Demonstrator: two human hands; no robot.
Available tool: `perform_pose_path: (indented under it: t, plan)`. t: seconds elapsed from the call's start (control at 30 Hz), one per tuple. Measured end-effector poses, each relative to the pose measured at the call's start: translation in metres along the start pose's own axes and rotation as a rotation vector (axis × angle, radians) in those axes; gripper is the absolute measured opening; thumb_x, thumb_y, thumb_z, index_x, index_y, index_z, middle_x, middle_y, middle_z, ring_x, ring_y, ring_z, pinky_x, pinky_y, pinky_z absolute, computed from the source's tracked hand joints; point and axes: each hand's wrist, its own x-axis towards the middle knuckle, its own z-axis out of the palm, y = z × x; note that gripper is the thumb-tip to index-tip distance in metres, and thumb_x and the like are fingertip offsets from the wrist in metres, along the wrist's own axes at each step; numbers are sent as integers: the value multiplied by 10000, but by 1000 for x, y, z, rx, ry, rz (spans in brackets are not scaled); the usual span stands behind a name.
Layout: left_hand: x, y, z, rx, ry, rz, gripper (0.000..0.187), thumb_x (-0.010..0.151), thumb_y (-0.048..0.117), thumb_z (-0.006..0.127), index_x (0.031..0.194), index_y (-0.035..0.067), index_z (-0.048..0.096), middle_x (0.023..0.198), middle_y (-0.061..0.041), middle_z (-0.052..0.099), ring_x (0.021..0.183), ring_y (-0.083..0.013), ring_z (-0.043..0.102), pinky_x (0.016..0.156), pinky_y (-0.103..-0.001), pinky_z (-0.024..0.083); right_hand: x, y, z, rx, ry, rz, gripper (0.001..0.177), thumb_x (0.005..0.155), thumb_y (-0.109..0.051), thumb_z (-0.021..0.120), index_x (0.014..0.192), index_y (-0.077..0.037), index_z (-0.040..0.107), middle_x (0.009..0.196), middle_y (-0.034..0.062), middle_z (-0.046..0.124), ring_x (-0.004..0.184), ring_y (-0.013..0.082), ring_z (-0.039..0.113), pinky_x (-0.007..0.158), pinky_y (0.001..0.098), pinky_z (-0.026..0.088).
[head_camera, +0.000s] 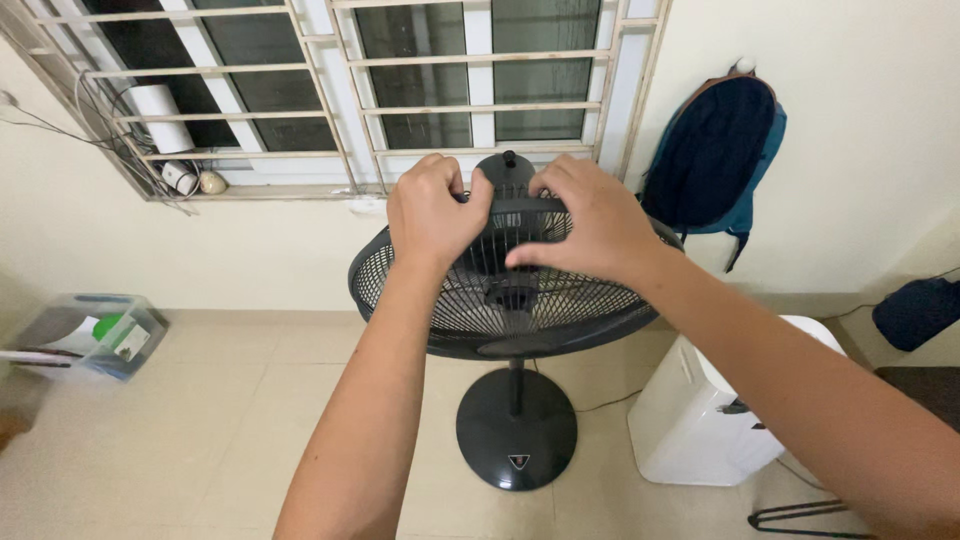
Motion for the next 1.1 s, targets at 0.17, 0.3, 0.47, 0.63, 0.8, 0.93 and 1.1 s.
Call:
perform_pose_path:
  t: [0.17, 0.3, 0.47, 0.63, 0.8, 0.93, 1.1]
  plan:
    - [1, 1, -1, 25, -5, 29, 468, 814, 318, 796, 582, 24, 517, 662, -121, 589, 611, -346, 597, 556, -456, 467, 22, 33, 13, 384, -92, 4, 275, 976, -289, 748, 1029, -43, 639, 1037, 69, 609, 975, 208, 644, 894, 362, 521]
    - [3, 2, -1, 19, -9, 17, 457, 807, 317, 797, 587, 28, 520, 669, -116, 593, 613, -342, 603, 552, -454, 465, 41, 52, 31, 596, -200, 122, 197, 998, -224, 699, 940, -43, 650, 1012, 27, 585, 904, 129, 605, 814, 289, 528]
    - [2, 1, -1, 9, -19, 3, 453, 803, 305, 798, 584, 32, 511, 664, -110, 583, 607, -334, 592, 547, -448, 457, 52, 54, 35, 699, -302, 179, 183, 965, -220, 724, 909, -51, 680, 988, 13, 572, 881, 116, 584, 781, 280, 507]
    - [-1, -2, -8, -68, 15, 37, 364, 842, 218, 803, 668, 20, 552, 720, -109, 583, 639, -299, 589, 578, -409, 467, 42, 39, 16, 510, -230, -98, 282, 904, -307, 827, 883, -60, 693, 1018, 43, 593, 980, 190, 614, 865, 337, 496]
    - [-21, -8, -29, -287, 64, -28, 215, 872, 110, 850, 840, 13, 660, 816, -84, 649, 672, -235, 617, 614, -343, 500, 35, 22, 6, 304, -149, -28, 361, 852, -383, 856, 935, -81, 677, 1016, 36, 628, 958, 222, 640, 829, 356, 500]
    - [-30, -11, -39, -316, 50, 20, 214, 852, 83, 865, 909, 4, 674, 943, -82, 720, 831, -214, 707, 739, -311, 573, 35, 18, 6, 289, -98, -34, 362, 846, -406, 858, 918, -99, 681, 1000, 11, 649, 926, 217, 669, 788, 349, 522]
    - [-29, -13, -52, -262, -17, 64, 209, 855, 85, 856, 929, 0, 680, 1012, -96, 746, 899, -212, 735, 802, -316, 592, 37, 17, 8, 253, -84, -38, 368, 817, -416, 870, 886, -100, 694, 974, 14, 655, 902, 227, 673, 761, 358, 527]
